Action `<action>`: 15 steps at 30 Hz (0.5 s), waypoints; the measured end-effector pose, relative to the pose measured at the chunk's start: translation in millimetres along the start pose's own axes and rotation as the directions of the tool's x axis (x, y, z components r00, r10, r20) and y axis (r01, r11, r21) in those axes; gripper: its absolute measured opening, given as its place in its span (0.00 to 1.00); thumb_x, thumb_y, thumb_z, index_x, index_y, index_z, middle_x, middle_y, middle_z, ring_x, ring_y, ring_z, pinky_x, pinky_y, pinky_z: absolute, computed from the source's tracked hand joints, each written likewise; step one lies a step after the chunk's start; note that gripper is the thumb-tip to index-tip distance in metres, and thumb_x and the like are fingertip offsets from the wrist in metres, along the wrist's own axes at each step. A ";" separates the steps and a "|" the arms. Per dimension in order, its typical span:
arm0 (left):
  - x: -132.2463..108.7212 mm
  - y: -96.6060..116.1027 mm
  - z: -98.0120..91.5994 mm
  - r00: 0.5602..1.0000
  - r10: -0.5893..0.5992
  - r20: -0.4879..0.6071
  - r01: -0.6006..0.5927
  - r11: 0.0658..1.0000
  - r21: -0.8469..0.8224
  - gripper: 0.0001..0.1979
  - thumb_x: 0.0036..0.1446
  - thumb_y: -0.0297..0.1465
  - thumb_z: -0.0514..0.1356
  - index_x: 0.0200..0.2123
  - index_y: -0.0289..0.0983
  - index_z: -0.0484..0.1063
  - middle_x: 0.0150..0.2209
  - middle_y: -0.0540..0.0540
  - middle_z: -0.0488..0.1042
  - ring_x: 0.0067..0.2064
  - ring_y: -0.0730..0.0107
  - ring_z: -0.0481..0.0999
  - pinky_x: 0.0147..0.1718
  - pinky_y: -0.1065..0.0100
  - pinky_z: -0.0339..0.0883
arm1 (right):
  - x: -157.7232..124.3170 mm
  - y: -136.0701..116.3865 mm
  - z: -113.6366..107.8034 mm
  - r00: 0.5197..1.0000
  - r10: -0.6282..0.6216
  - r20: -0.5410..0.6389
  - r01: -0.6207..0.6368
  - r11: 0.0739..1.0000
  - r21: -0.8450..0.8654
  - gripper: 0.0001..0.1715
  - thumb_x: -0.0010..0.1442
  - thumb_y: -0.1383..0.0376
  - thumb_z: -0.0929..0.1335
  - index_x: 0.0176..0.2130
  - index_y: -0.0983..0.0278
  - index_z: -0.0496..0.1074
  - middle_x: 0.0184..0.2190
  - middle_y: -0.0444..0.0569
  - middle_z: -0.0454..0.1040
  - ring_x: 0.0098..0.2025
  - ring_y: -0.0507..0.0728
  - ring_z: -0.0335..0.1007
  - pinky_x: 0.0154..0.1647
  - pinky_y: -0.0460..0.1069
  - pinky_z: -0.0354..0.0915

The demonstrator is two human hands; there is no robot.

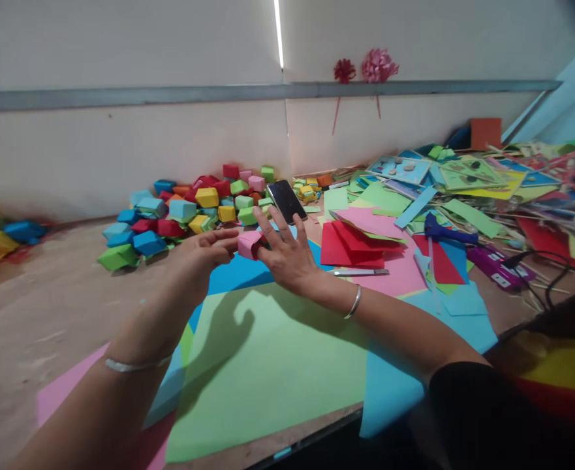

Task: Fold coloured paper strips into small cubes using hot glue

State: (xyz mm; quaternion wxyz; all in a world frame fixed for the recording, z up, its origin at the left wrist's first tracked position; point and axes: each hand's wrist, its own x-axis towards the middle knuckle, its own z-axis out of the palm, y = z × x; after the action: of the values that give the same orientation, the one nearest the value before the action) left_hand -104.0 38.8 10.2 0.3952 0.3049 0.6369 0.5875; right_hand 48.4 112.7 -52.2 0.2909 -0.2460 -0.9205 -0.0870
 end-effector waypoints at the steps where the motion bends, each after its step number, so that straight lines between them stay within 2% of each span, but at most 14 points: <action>1: -0.1 0.2 0.3 1.000 -0.002 -0.003 0.002 1.000 0.000 0.20 0.23 0.24 0.64 0.28 0.37 0.81 0.30 0.47 0.83 0.41 0.57 0.79 0.37 0.66 0.69 | 0.4 -0.4 -1.2 1.000 0.006 0.026 -0.006 1.000 -0.006 0.14 0.72 0.69 0.61 0.43 0.61 0.77 0.74 0.53 0.56 0.77 0.66 0.43 0.74 0.74 0.39; 7: -4.6 3.2 0.5 0.999 0.047 0.027 -0.048 0.998 0.044 0.14 0.24 0.27 0.68 0.24 0.40 0.82 0.33 0.47 0.84 0.44 0.54 0.79 0.37 0.67 0.72 | 1.0 -1.6 -7.9 0.994 0.012 0.108 -0.010 1.000 -0.015 0.15 0.70 0.71 0.62 0.47 0.60 0.76 0.76 0.52 0.51 0.78 0.66 0.39 0.73 0.73 0.41; 12: -3.5 2.1 -5.6 0.997 0.064 0.053 -0.067 0.995 0.070 0.13 0.27 0.28 0.68 0.25 0.40 0.82 0.36 0.45 0.85 0.49 0.51 0.79 0.38 0.66 0.73 | -0.2 -2.4 -10.4 0.997 0.010 0.081 -0.007 0.999 -0.038 0.16 0.71 0.71 0.62 0.46 0.58 0.76 0.75 0.50 0.56 0.77 0.65 0.44 0.72 0.72 0.46; 15: -0.2 1.3 -5.9 0.997 0.062 0.046 -0.065 0.995 0.070 0.14 0.28 0.29 0.69 0.27 0.39 0.81 0.35 0.45 0.85 0.48 0.51 0.79 0.37 0.65 0.73 | 0.6 -5.3 -10.8 0.998 -0.007 0.055 0.009 0.999 -0.046 0.15 0.70 0.71 0.62 0.45 0.59 0.77 0.74 0.52 0.56 0.76 0.66 0.46 0.70 0.72 0.48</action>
State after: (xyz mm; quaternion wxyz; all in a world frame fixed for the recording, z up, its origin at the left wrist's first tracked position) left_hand -109.1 35.8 11.4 0.3793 0.3517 0.6387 0.5697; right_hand 50.6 105.1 -43.1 0.2593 -0.2513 -0.9268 -0.1028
